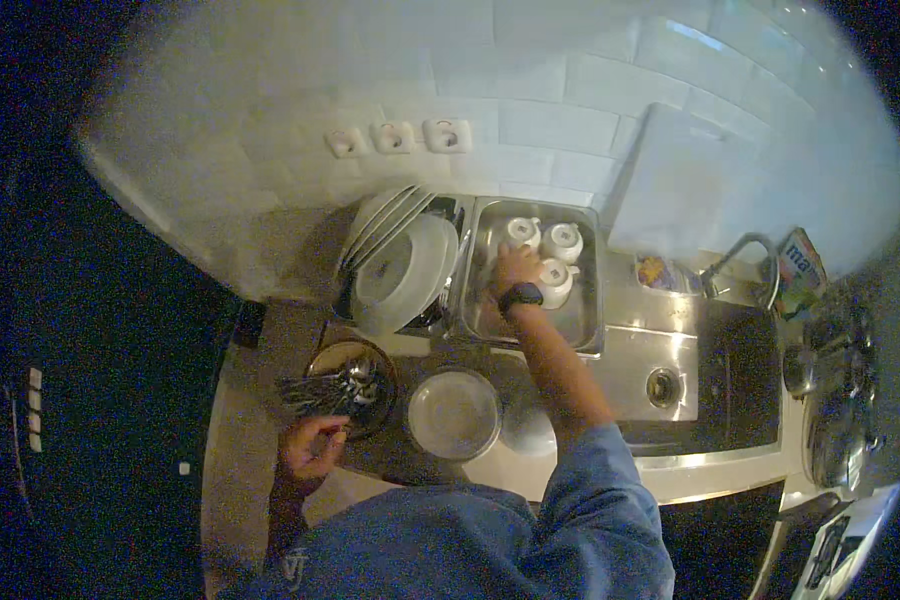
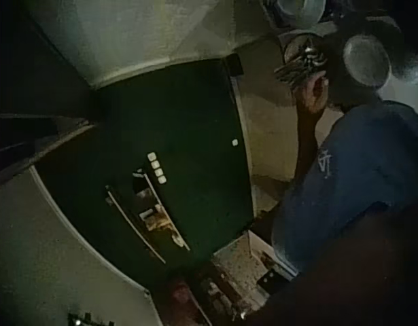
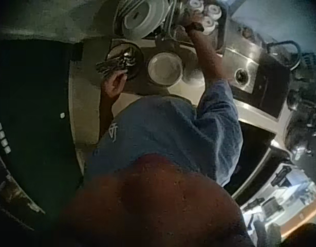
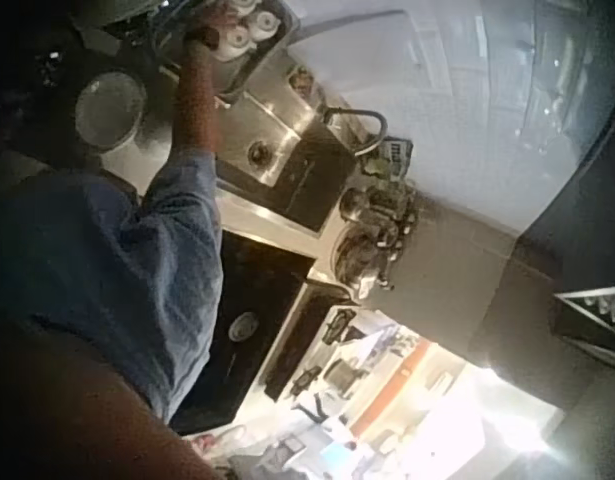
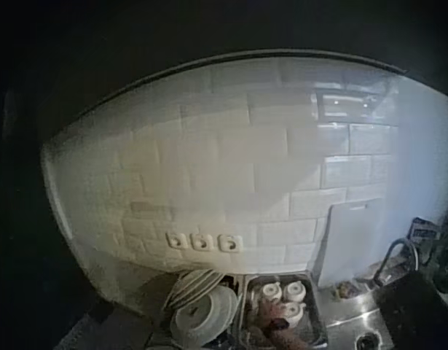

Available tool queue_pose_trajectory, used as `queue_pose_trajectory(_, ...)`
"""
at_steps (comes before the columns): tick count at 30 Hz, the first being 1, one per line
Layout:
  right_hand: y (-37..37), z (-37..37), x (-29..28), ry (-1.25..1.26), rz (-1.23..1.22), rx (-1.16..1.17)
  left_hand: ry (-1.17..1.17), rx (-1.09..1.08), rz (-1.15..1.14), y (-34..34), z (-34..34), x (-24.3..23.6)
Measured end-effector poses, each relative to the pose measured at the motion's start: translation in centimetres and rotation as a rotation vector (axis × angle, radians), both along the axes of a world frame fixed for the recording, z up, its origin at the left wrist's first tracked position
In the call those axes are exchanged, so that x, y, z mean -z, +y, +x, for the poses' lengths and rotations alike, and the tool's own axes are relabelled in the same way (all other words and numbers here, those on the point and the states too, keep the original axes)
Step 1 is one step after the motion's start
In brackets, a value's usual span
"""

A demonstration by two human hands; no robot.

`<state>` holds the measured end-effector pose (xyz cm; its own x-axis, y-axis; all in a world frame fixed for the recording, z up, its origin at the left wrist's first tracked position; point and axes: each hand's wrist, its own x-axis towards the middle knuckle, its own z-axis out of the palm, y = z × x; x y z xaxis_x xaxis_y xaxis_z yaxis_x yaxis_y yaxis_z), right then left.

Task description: The person organizes cups and plates in a kitchen. They pick up mugs from a drying rack and place them onto an overhead shelf, then rinse a metal tray in a sink before placing it and several plates onto a rack.

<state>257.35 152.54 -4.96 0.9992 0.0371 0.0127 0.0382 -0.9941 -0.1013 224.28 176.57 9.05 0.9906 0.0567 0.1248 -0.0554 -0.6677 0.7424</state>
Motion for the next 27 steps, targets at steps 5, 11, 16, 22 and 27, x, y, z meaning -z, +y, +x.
queue_pose_trajectory(5,-0.3,-1.0,1.2,-0.189,0.011,0.02,-0.028,0.105,-0.064,-1.6,1.3,-0.2)
queue_pose_trajectory(11,-3.4,-3.9,-2.0,-0.178,0.559,-0.084,-0.034,0.214,-0.06,-3.3,2.6,1.1)
queue_pose_trajectory(16,-5.6,-9.7,-8.0,0.443,1.636,0.056,0.124,0.23,-0.319,-5.0,5.7,5.2)
queue_pose_trajectory(22,-5.4,-16.9,-6.7,-0.447,0.994,-0.3,0.479,0.15,-0.895,-11.1,11.4,8.4)
queue_pose_trajectory(27,-4.0,-20.7,-8.5,-0.334,0.893,-0.387,0.326,0.029,-1.126,-12.9,12.3,10.3)
